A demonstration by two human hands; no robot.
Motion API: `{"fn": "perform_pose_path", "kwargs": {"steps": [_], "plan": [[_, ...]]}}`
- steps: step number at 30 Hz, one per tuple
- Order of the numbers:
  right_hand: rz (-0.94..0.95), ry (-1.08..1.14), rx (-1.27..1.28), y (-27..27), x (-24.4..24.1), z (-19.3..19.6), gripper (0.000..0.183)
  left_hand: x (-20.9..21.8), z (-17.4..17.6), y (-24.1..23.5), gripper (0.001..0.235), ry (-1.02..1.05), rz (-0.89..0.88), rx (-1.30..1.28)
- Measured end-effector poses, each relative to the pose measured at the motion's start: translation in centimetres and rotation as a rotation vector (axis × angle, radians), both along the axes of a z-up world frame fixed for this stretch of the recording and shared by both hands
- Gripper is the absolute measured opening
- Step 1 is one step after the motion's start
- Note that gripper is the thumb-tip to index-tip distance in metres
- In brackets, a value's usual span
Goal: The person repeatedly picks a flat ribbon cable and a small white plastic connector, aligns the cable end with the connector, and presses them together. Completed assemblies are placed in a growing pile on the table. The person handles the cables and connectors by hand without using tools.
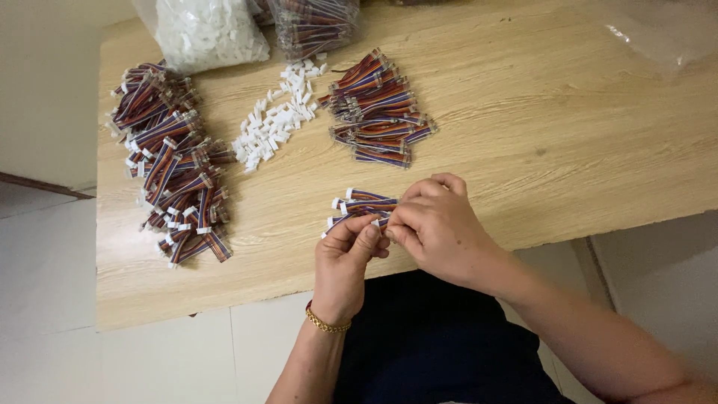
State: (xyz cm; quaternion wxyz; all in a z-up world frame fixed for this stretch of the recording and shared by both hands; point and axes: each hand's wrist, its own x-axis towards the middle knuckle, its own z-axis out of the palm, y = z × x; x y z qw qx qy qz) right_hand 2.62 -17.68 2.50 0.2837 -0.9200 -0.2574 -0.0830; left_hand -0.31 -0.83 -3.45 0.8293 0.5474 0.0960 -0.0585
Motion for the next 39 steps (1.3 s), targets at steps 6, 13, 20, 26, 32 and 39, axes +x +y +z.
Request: {"fn": "perform_pose_path", "kwargs": {"steps": [6,13,20,26,32,39], "plan": [[0.027,-0.098,0.068,0.1,0.8,-1.0,0.009,2.1,-0.7,0.8,0.021,0.019,0.030,0.062],[-0.168,-0.032,0.102,-3.3,6.0,-5.5,0.009,3.3,-1.4,2.3,0.021,-0.091,0.049,0.558],[-0.257,0.348,-0.288,-2.4,9.2,-7.9,0.033,3.5,-0.3,2.6,0.019,-0.330,0.108,1.038],[-0.223,0.198,-0.324,-2.7,10.2,-9.3,0.038,4.7,0.9,1.9,0.019,-0.463,0.131,1.045],[-0.209,0.309,-0.298,-3.0,10.5,-7.6,0.021,5.6,1.5,1.6,0.017,-0.489,0.098,1.026],[-0.236,0.422,-0.500,-2.2,9.8,-8.1,0.048,5.3,1.8,1.6,0.016,-0.510,0.090,1.013]]}}
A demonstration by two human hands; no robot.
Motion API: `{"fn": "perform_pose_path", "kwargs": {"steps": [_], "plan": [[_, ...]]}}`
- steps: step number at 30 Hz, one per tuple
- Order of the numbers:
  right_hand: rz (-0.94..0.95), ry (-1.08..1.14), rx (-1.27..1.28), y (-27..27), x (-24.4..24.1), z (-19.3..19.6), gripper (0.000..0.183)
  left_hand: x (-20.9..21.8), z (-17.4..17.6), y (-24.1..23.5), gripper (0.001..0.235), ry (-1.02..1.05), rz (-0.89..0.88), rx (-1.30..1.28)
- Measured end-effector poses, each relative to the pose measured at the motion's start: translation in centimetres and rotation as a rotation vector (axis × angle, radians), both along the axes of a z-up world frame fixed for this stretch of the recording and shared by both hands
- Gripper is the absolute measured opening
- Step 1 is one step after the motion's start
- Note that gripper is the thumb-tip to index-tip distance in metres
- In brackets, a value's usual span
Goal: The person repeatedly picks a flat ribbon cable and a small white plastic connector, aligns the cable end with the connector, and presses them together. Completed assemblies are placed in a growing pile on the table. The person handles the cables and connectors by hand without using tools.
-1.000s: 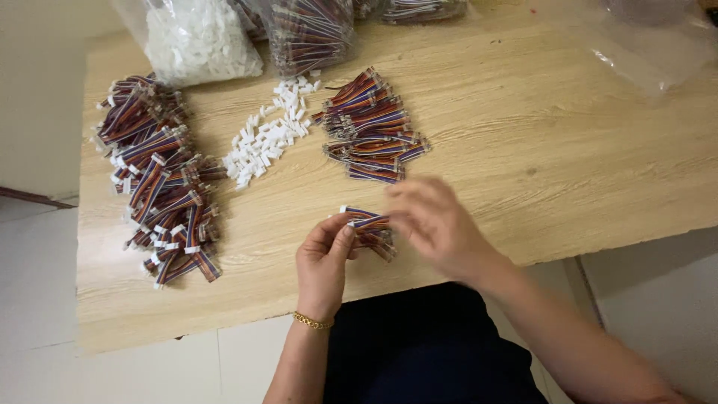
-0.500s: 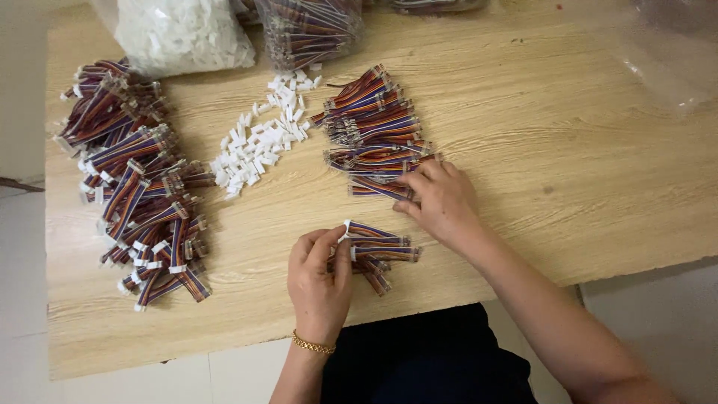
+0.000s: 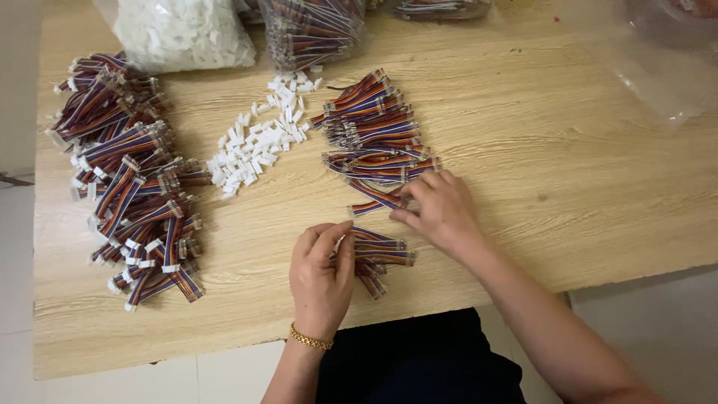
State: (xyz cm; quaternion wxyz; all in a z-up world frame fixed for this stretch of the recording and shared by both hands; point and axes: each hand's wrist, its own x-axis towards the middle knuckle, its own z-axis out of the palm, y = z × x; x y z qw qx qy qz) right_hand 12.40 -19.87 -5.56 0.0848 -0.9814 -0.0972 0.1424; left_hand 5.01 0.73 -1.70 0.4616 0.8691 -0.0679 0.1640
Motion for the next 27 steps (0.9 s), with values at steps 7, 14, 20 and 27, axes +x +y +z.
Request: {"fn": "perform_pose_path", "kwargs": {"steps": [7,14,20,27], "plan": [[0.107,-0.337,0.100,-0.7,0.2,-1.5,0.036,-0.7,0.6,0.4,0.017,-0.053,-0.023,-0.017],[-0.075,-0.317,0.465,-0.2,-1.2,6.2,0.014,-0.4,3.4,0.8,0.020,-0.250,0.006,0.176],[0.134,-0.450,0.611,-0.4,-3.3,12.8,0.012,0.3,8.6,0.4,0.029,-0.377,-0.061,0.309],[0.321,-0.443,0.611,-0.4,-6.1,16.6,0.014,-0.9,8.7,-0.9,0.017,0.362,-0.418,-0.317]]}}
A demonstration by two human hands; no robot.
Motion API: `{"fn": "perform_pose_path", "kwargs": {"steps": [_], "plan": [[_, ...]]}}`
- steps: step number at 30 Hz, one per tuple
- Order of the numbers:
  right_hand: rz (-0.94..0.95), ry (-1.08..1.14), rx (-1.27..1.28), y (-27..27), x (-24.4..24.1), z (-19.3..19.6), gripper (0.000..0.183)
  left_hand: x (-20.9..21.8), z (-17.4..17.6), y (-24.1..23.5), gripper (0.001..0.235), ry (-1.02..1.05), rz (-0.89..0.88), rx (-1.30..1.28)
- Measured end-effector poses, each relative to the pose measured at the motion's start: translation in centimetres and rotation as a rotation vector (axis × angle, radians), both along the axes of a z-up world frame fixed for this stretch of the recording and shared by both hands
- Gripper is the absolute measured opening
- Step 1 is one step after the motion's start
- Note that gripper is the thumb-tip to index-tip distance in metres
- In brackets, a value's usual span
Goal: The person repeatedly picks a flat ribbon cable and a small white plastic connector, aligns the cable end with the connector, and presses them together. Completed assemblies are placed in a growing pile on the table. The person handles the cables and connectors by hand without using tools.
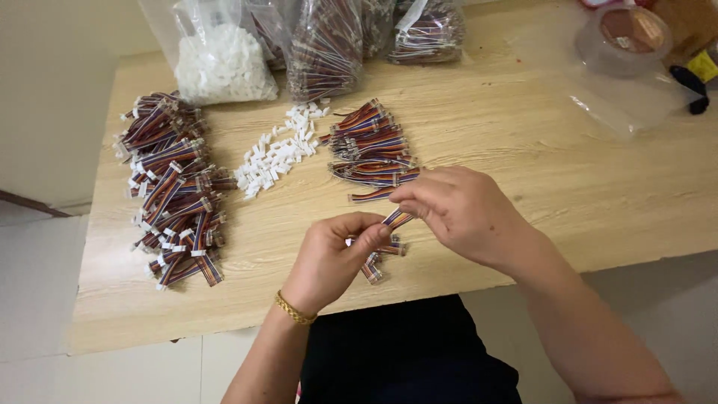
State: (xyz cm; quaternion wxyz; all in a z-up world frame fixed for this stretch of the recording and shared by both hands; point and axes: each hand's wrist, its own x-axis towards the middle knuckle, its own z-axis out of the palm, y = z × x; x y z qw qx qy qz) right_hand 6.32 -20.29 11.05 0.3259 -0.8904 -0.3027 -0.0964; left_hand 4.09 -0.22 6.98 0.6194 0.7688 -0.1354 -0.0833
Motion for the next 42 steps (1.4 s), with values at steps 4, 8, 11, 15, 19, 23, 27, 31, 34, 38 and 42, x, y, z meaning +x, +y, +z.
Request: {"fn": "perform_pose_path", "kwargs": {"steps": [4,8,11,15,19,23,27,31,34,38,42], "plan": [[-0.011,0.207,0.180,0.3,-1.0,1.3,0.017,-0.5,-2.1,-0.3,0.017,0.137,0.027,-0.134],[-0.009,0.390,0.310,0.2,-1.2,0.3,0.026,-1.3,-2.1,-0.8,0.018,0.165,0.089,-0.277],[-0.028,0.405,0.331,0.2,-1.5,0.2,0.027,-1.5,-1.9,-1.0,0.018,0.142,0.087,-0.261],[-0.024,0.396,0.301,0.1,-1.7,0.4,0.028,-1.8,-1.4,-1.2,0.016,0.122,0.090,-0.243],[0.010,0.393,0.286,-0.2,-1.6,0.4,0.028,-1.9,-1.0,-1.1,0.016,0.133,0.069,-0.277],[0.024,0.372,0.311,-0.2,-1.7,0.2,0.029,-1.8,-1.7,-1.1,0.015,0.145,0.063,-0.307],[0.006,0.315,0.449,-0.4,-1.7,-0.4,0.034,-1.7,-3.6,-0.6,0.016,0.139,0.073,-0.312],[-0.044,0.346,0.567,-1.9,-1.5,-2.3,0.037,-2.1,-4.4,0.2,0.014,0.147,0.059,-0.347],[-0.084,0.403,0.604,-2.3,-1.8,-3.5,0.041,-2.3,-4.7,0.3,0.014,0.150,0.079,-0.337],[-0.147,0.468,0.462,-1.8,-2.0,-2.1,0.041,-2.1,-3.7,0.8,0.015,0.133,0.076,-0.231],[-0.013,0.107,0.094,-0.8,-1.7,1.3,0.024,-1.4,-2.5,1.2,0.012,-0.081,0.041,0.047]]}}
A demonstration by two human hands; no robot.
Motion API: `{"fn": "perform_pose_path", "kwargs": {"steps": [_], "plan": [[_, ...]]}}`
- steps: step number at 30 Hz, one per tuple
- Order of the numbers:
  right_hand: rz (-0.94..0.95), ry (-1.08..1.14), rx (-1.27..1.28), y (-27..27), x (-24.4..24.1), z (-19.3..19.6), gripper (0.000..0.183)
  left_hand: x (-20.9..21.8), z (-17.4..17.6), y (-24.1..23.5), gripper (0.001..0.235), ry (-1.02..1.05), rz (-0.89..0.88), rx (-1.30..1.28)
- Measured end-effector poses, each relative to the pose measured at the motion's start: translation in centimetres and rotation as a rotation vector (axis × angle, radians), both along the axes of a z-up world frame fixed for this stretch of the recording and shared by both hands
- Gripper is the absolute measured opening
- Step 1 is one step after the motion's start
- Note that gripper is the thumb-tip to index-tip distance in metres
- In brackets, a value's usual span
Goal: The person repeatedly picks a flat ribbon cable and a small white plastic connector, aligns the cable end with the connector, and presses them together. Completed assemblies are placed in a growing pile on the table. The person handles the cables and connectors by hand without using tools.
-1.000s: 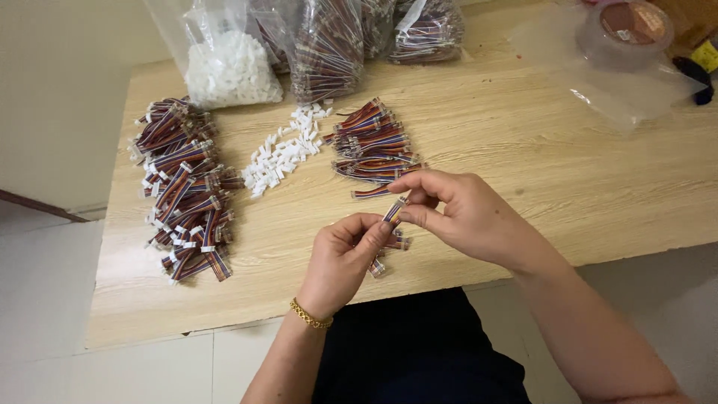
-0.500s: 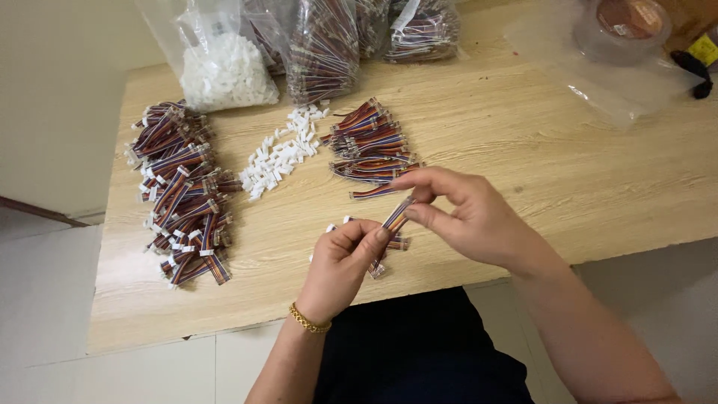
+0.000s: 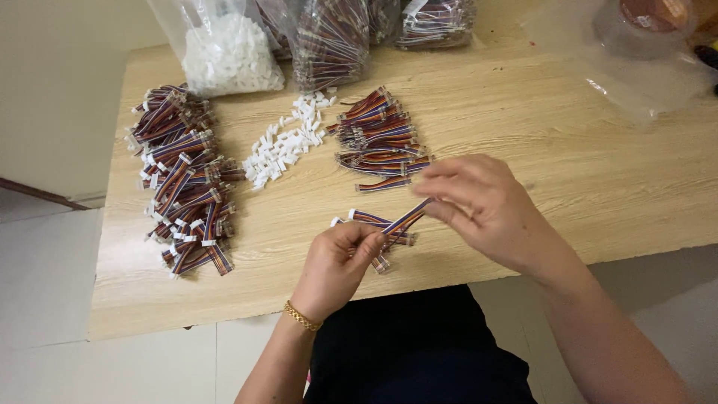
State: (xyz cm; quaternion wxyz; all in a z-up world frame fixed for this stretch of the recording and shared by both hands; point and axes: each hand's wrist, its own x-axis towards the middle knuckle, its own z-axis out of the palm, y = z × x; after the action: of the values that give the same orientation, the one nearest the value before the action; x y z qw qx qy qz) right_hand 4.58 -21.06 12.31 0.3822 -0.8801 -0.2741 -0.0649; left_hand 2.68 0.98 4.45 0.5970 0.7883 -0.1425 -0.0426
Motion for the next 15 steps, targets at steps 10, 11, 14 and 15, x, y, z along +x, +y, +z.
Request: {"fn": "perform_pose_path", "kwargs": {"steps": [10,11,14,15], "plan": [[0.178,0.042,-0.506,1.0,1.2,-5.4,0.018,-0.4,1.2,-1.0,0.004,-0.324,-0.018,0.276],[0.171,0.125,-0.483,0.9,1.1,-5.5,0.018,-0.5,1.2,-1.0,0.006,-0.245,-0.028,0.239],[0.158,0.181,-0.443,0.5,1.1,-6.2,0.018,-0.9,0.9,-0.7,0.008,-0.115,-0.025,0.165],[0.149,0.150,-0.431,0.3,1.1,-6.3,0.017,-0.9,0.8,-0.6,0.010,-0.070,-0.013,0.124]]}}
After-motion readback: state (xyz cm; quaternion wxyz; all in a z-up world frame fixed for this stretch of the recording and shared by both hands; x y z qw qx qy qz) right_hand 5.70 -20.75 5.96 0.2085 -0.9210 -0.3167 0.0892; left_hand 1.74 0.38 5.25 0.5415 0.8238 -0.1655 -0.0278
